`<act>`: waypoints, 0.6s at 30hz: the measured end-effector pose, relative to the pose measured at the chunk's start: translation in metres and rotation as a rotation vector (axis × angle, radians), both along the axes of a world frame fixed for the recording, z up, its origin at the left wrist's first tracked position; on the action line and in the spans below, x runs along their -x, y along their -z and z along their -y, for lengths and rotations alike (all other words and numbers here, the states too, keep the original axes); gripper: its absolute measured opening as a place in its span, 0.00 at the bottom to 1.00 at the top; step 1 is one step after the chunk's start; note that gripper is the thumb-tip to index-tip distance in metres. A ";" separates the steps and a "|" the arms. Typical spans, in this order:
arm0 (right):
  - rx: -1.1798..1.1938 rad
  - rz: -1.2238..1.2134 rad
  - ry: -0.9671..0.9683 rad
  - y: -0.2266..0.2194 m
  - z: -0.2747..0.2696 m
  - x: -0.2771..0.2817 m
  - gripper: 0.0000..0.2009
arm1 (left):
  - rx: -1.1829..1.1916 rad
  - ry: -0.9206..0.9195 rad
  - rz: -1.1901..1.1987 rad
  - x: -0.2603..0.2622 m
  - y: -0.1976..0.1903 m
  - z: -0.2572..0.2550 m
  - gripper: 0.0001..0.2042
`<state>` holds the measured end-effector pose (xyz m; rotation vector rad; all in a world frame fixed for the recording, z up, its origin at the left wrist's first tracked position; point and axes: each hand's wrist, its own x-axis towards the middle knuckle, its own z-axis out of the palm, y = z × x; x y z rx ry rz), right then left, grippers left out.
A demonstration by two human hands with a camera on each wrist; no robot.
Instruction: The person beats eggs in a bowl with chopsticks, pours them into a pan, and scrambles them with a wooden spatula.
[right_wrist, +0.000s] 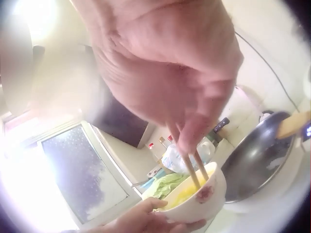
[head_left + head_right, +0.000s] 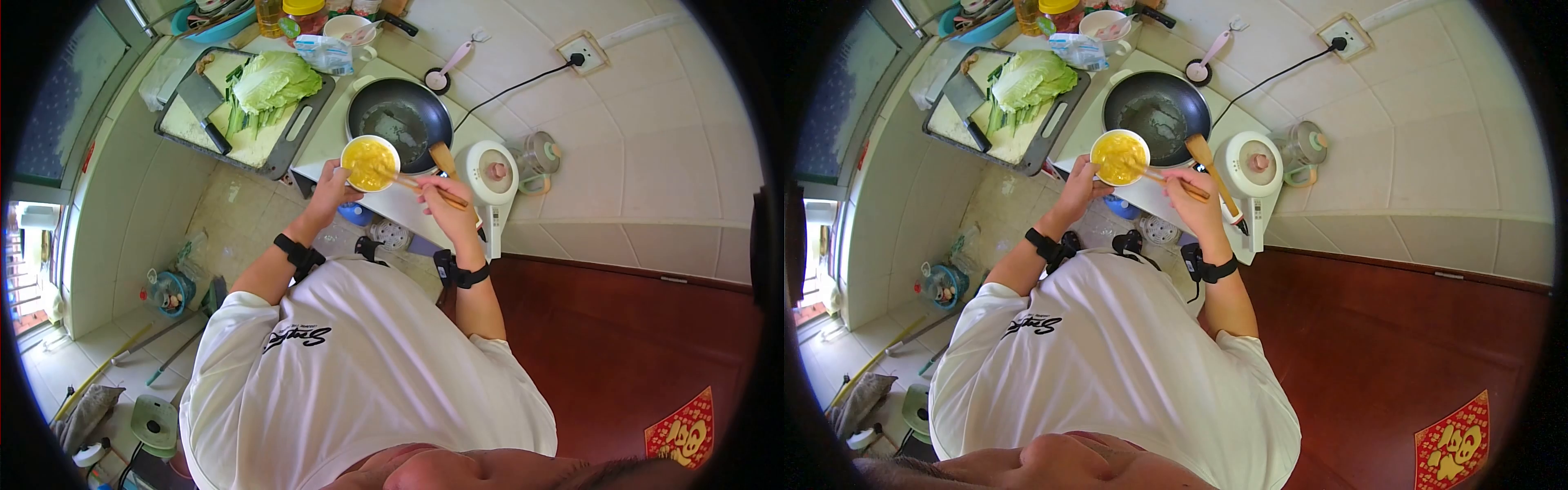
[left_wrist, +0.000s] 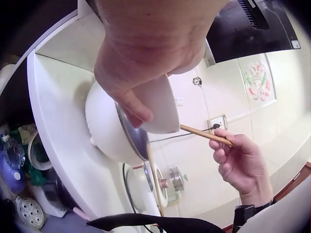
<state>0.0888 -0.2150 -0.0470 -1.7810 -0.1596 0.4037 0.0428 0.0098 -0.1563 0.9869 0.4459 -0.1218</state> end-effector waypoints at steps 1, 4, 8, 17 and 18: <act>0.045 -0.048 -0.089 -0.006 0.001 0.000 0.11 | 0.000 -0.001 0.000 0.000 0.003 0.000 0.22; 0.068 -0.070 -0.082 -0.002 -0.001 0.001 0.11 | -0.008 -0.003 0.011 -0.001 0.003 0.001 0.22; 0.087 -0.085 -0.185 -0.007 0.000 0.001 0.11 | -0.007 0.001 0.012 0.002 0.002 0.001 0.22; 0.051 -0.003 -0.060 0.005 0.000 0.003 0.10 | -0.006 0.011 0.023 0.001 0.002 -0.002 0.23; 0.051 -0.001 -0.059 0.003 -0.001 0.003 0.10 | -0.008 0.010 0.014 0.001 0.002 -0.003 0.23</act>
